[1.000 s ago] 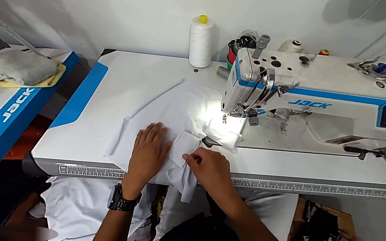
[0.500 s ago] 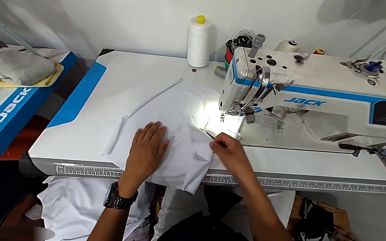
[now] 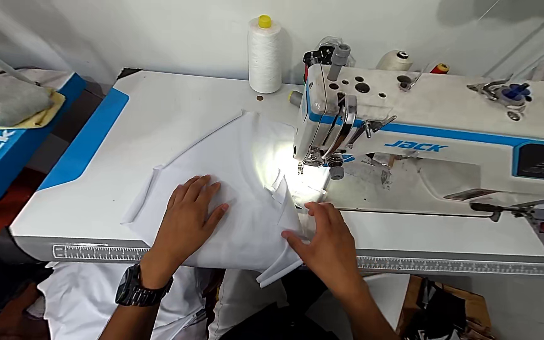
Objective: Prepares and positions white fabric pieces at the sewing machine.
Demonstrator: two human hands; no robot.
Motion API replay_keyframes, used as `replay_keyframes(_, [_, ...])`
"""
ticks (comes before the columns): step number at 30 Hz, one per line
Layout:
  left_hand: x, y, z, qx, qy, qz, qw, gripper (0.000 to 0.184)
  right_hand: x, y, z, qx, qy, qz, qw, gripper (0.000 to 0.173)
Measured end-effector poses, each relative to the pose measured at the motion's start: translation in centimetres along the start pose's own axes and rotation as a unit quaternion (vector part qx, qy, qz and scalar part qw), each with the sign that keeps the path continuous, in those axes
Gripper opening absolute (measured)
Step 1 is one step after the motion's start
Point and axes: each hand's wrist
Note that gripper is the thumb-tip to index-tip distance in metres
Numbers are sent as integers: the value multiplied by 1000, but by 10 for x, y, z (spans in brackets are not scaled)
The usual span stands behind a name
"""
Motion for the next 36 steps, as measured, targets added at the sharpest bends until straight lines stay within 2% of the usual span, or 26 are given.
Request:
replay_keyframes(2, [20,-4,15,-5,28,-26,999,59,4,4,1,25,-22,5,999,39])
replay_keyframes(4, [44,-2,38,-30,88,-72,993,55,7,3,3,25,-45,19,998,19])
replay_keyframes(7, [70,9,72,-92,174,-152,969,45,15,-7,7,33,-94,44,994,16])
replay_keyframes(10, [67,14,81,-100,228,-223,942,7,29,-19,9,-5,-197,85,977,18])
replay_keyframes(12, [57,11,70,-112,249,-252,929,14,43,-26,3,-62,-190,144,969,22])
replay_keyframes(14, [45,7,53,-107,243,-241,934,19,56,-30,-1,-65,-130,195,970,19])
replay_keyframes(16, [35,0,37,-83,208,-232,947,19,59,-28,-2,-31,-67,157,985,17])
replay_keyframes(19, [33,-8,27,-30,134,-202,970,20,41,-20,2,-20,-42,55,997,39])
replay_keyframes(20, [33,-8,27,-17,117,-172,978,21,34,-16,3,-23,-48,43,998,39])
replay_keyframes(22, [35,0,23,-16,94,-94,991,33,24,-11,6,-40,-50,67,996,24])
replay_keyframes(24, [34,12,18,-38,79,-17,996,55,19,-14,9,-82,-4,159,984,15])
replay_keyframes(25, [31,18,15,-46,76,8,996,62,18,-16,11,-111,34,197,973,16])
replay_keyframes(27, [23,22,14,-57,77,20,995,67,20,-22,11,-138,74,170,973,26])
replay_keyframes(30, [12,18,19,-64,91,11,994,67,29,-32,4,-74,47,16,996,23])
replay_keyframes(32, [17,12,22,-46,113,4,993,63,32,-34,1,-13,-10,-48,999,21])
replay_keyframes(34, [37,7,23,-33,166,-21,985,56,31,-29,-3,-16,-105,-38,994,30])
replay_keyframes(36, [61,9,17,-65,229,-39,970,54,29,-16,-15,-60,-191,-35,979,43])
Point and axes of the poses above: each hand's wrist, its own z-axis towards the middle knuckle, its own y-axis out of the palm, x = y × z, and after that the axes turned 1 degree about -z, right-handed
